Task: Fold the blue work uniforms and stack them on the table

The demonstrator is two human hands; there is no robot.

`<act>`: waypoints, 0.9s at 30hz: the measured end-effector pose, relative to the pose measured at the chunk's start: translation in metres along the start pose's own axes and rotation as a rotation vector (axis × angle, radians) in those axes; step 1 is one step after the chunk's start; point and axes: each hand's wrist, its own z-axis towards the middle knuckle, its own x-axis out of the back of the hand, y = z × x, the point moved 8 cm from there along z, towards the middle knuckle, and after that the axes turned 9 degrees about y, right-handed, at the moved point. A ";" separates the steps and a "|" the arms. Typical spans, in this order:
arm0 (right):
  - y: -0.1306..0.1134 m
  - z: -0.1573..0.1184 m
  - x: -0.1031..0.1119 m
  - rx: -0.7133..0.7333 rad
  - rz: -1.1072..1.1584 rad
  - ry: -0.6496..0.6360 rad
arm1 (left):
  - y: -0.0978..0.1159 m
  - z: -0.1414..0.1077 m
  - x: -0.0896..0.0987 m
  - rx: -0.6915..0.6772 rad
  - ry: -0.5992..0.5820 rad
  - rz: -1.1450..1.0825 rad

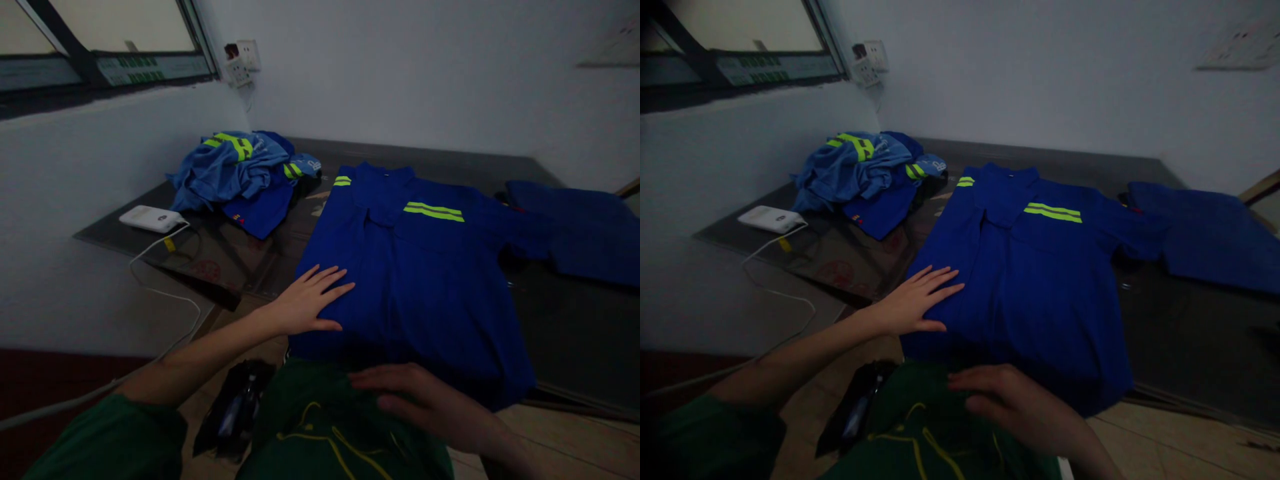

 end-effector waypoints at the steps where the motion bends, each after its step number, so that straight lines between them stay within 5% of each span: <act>1: -0.011 0.006 0.018 0.040 -0.018 0.089 | 0.003 -0.001 -0.003 -0.004 -0.015 0.020; 6: -0.013 0.043 0.090 0.158 -0.491 0.630 | 0.010 0.003 -0.009 -0.054 -0.079 0.118; 10: 0.020 0.062 0.094 0.104 -0.813 0.579 | 0.014 0.002 -0.011 -0.064 -0.104 0.161; 18: 0.034 0.035 0.095 0.098 -0.952 0.423 | 0.034 0.008 0.008 0.020 -0.133 -0.164; 23: 0.023 0.030 0.108 0.084 -0.887 0.352 | -0.011 0.085 0.045 0.053 0.165 -0.299; 27: -0.017 0.065 0.139 0.141 -0.743 0.469 | -0.078 0.157 0.042 0.134 0.396 -0.217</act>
